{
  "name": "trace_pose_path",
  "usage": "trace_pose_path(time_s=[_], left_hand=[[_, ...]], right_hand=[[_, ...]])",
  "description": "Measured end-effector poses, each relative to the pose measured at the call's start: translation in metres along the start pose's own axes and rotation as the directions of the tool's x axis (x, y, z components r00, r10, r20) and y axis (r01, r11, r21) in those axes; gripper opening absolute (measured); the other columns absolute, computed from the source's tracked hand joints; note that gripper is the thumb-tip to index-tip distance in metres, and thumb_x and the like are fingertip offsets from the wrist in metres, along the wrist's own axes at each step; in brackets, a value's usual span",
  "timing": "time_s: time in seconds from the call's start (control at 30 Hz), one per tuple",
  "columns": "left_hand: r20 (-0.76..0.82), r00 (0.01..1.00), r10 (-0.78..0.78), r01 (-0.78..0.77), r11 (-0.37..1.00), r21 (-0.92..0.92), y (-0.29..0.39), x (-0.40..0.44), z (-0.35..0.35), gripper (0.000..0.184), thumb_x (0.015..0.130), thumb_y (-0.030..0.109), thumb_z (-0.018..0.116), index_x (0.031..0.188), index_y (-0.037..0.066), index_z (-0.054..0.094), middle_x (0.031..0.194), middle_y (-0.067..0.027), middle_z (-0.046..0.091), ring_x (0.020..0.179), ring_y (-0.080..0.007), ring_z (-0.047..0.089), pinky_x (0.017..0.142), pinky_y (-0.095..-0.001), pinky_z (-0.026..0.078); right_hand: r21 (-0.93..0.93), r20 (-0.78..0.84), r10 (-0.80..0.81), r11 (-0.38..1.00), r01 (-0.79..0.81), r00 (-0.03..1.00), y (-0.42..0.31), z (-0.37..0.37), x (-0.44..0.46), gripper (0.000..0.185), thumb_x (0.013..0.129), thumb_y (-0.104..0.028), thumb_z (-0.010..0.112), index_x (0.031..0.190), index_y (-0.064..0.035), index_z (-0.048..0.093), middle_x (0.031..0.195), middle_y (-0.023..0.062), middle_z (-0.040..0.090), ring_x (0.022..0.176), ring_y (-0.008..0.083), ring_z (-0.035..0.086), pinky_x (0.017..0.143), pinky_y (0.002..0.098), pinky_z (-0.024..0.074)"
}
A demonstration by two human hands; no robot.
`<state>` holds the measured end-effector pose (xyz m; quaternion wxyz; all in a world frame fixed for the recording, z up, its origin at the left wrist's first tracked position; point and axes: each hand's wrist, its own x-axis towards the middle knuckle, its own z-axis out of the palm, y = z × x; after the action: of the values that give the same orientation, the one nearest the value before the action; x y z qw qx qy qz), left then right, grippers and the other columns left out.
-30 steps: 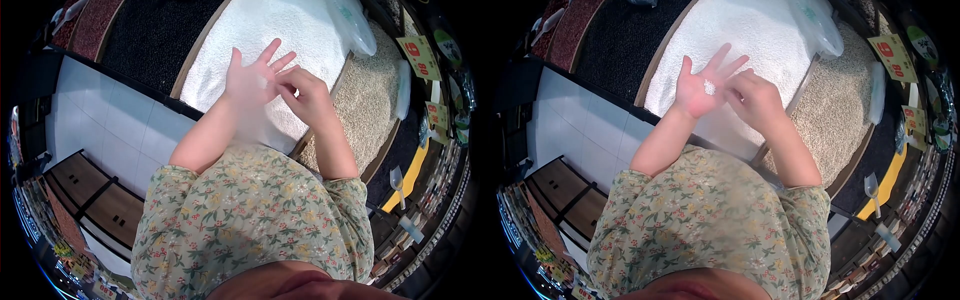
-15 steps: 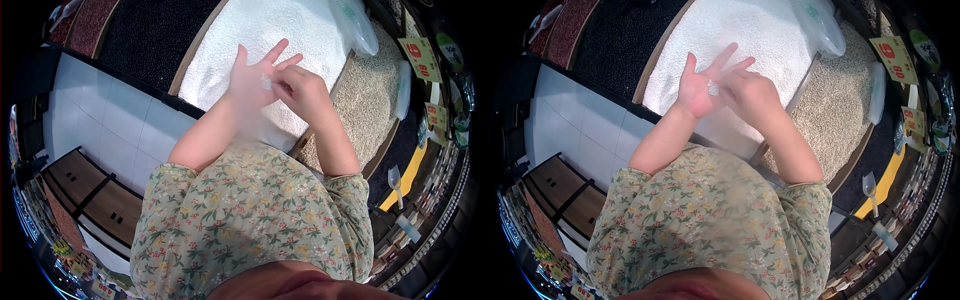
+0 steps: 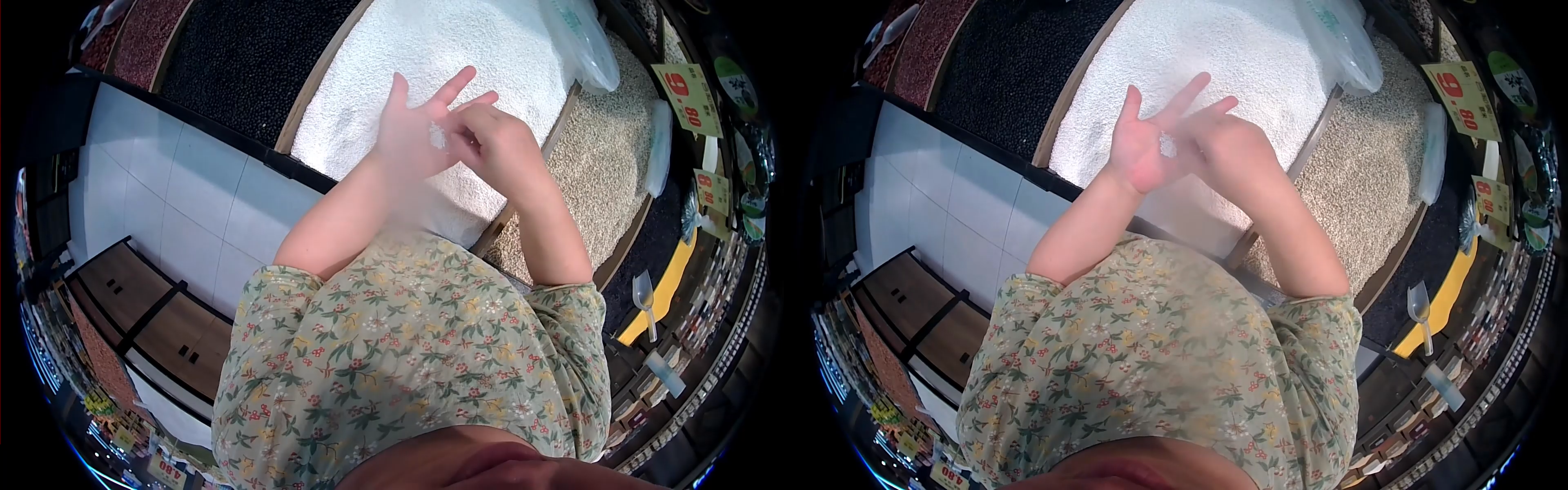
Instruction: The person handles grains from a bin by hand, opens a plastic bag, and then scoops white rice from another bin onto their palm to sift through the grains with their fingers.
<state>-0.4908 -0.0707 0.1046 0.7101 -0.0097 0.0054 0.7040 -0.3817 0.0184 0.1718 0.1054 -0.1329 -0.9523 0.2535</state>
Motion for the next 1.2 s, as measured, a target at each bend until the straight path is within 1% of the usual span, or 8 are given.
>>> trace_pose_path(time_s=[0.13,0.2,0.43,0.6,0.8,1.0,1.07,1.2], left_hand=[[-0.096,0.992,0.082,-0.085,0.996,-0.031,0.001,0.000,-0.004,0.084,0.085,0.072,0.011,0.145,0.014,0.019,0.148,-0.0234,0.015,0.136,-0.0397,0.018,0.109,-0.0545,0.015],[-0.134,0.988,0.079,-0.087,0.995,-0.050,0.000,0.000,-0.005,0.083,0.085,0.071,0.012,0.145,0.014,0.020,0.148,-0.0235,0.015,0.135,-0.0405,0.018,0.109,-0.0560,0.015],[-0.117,0.988,0.099,-0.105,0.993,-0.051,0.003,0.002,-0.007,0.083,0.085,0.071,0.014,0.145,0.014,0.017,0.148,-0.0232,0.013,0.135,-0.0439,0.016,0.109,-0.0574,0.011],[-0.051,0.992,0.120,-0.125,0.986,-0.114,0.006,0.003,-0.008,0.082,0.085,0.071,0.015,0.145,0.016,0.017,0.148,-0.0244,0.011,0.135,-0.0452,0.015,0.109,-0.0576,0.009],[-0.159,0.982,0.102,-0.117,0.989,-0.089,0.006,0.000,-0.006,0.082,0.085,0.072,0.016,0.145,0.016,0.018,0.148,-0.0244,0.012,0.134,-0.0462,0.017,0.109,-0.0573,0.011],[-0.132,0.983,0.125,-0.131,0.991,-0.037,0.009,0.000,-0.010,0.081,0.086,0.071,0.015,0.145,0.016,0.019,0.148,-0.0241,0.012,0.134,-0.0429,0.019,0.108,-0.0560,0.016],[-0.007,0.997,0.073,-0.074,0.986,-0.150,0.009,-0.001,-0.011,0.081,0.086,0.071,0.015,0.145,0.016,0.019,0.149,-0.0241,0.011,0.135,-0.0412,0.018,0.108,-0.0548,0.018],[-0.027,0.994,0.103,-0.106,0.983,-0.150,0.009,-0.001,-0.015,0.082,0.085,0.071,0.014,0.145,0.016,0.018,0.149,-0.0242,0.011,0.136,-0.0413,0.017,0.107,-0.0543,0.019]], right_hand=[[0.185,-0.115,0.094,0.980,-0.072,0.989,0.007,-0.010,-0.003,0.015,0.069,-0.002,0.065,0.083,-0.0048,0.060,0.074,0.0082,0.061,0.062,0.0210,0.060,0.051,0.0310,0.0475],[0.286,-0.168,0.226,0.943,-0.172,0.959,0.011,-0.008,-0.008,0.015,0.067,0.003,0.066,0.079,-0.0025,0.058,0.076,0.0064,0.060,0.063,0.0158,0.060,0.051,0.0254,0.0469],[0.443,-0.150,0.320,0.868,-0.226,0.936,0.015,-0.002,-0.017,0.013,0.072,0.005,0.063,0.083,-0.0020,0.061,0.080,0.0060,0.061,0.068,0.0114,0.060,0.053,0.0226,0.0458],[0.426,-0.139,0.246,0.889,-0.166,0.959,0.019,0.001,-0.018,0.014,0.072,0.005,0.063,0.084,-0.0020,0.062,0.080,0.0058,0.059,0.067,0.0115,0.058,0.053,0.0225,0.0437],[0.436,-0.101,0.244,0.882,-0.178,0.964,0.016,0.005,-0.015,0.014,0.071,0.004,0.064,0.084,-0.0027,0.062,0.077,0.0059,0.058,0.065,0.0120,0.057,0.053,0.0231,0.0428],[0.406,-0.097,0.218,0.900,-0.162,0.971,0.019,0.010,-0.014,0.015,0.071,0.002,0.066,0.085,-0.0029,0.064,0.077,0.0071,0.058,0.065,0.0155,0.058,0.053,0.0251,0.0442],[0.427,-0.101,0.230,0.889,-0.166,0.968,0.017,0.012,-0.013,0.015,0.071,0.001,0.066,0.086,-0.0030,0.064,0.077,0.0074,0.058,0.065,0.0163,0.058,0.054,0.0257,0.0446],[0.414,-0.108,0.221,0.896,-0.158,0.969,0.017,0.010,-0.013,0.016,0.072,0.002,0.065,0.086,-0.0031,0.063,0.078,0.0080,0.059,0.065,0.0171,0.058,0.054,0.0264,0.0451]])
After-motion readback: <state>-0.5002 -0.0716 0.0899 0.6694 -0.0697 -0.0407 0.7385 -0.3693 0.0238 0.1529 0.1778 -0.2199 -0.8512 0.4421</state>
